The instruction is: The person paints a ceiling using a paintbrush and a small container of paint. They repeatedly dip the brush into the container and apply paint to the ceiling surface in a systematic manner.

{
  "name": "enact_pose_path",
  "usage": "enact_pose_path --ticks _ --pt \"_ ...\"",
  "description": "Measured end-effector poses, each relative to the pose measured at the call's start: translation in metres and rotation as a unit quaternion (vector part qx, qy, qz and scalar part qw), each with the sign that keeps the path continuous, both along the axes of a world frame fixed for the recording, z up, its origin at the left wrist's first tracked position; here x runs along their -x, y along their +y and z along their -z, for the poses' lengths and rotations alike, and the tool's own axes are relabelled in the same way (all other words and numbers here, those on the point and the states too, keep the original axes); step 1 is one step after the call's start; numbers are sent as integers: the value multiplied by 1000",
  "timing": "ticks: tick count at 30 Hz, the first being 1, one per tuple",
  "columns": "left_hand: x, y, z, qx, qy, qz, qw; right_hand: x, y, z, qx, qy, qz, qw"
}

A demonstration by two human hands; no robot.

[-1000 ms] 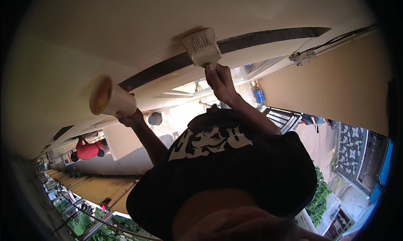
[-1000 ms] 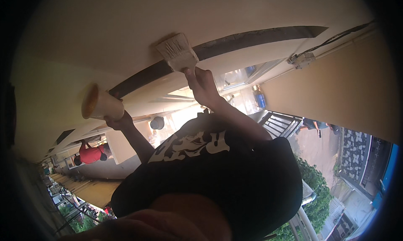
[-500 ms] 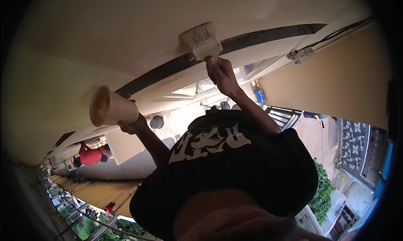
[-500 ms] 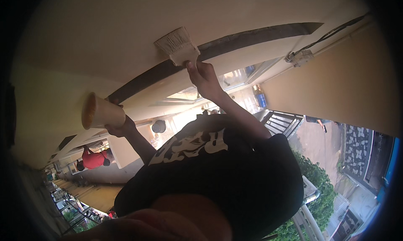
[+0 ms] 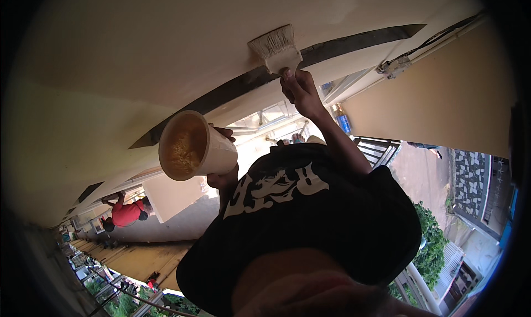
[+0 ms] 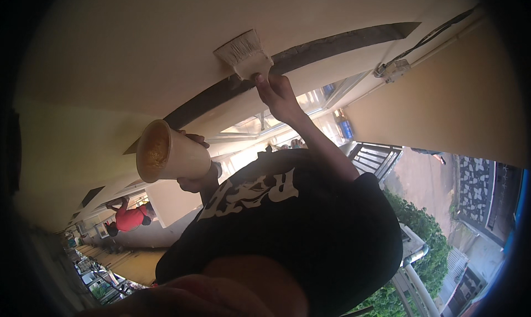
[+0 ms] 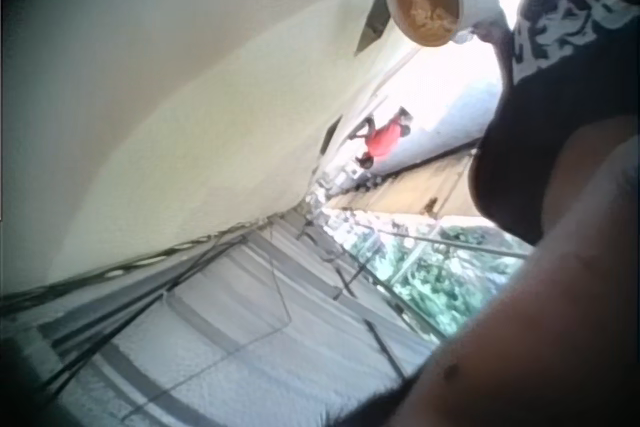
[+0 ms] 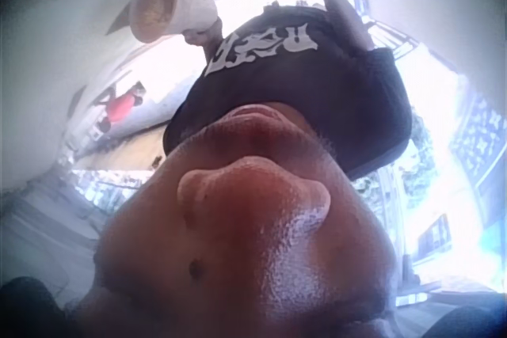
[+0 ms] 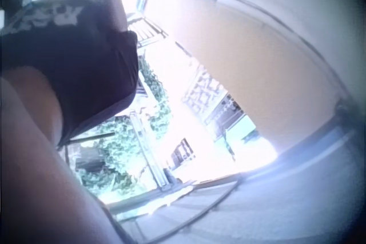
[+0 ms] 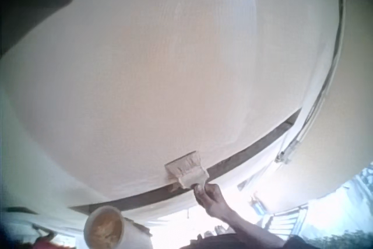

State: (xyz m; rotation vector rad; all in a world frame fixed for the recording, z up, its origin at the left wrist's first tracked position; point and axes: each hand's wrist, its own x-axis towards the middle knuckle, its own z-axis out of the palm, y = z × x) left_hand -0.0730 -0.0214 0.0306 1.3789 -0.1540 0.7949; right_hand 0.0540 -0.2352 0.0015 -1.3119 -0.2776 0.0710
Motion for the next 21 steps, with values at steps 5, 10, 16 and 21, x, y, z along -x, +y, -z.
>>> enact_pose_path --ticks 5,10,16,21 --pt "-7 1 -2 3 13 38 999 30 -2 44 26 126 -14 992" --pt "-13 5 6 68 17 128 989 33 -21 -5 -24 77 -37 996" --pt "-27 16 39 208 34 331 920 -1 -20 29 -41 59 -18 997" --pt "-35 19 52 183 63 328 925 38 -46 39 -38 181 -11 983"
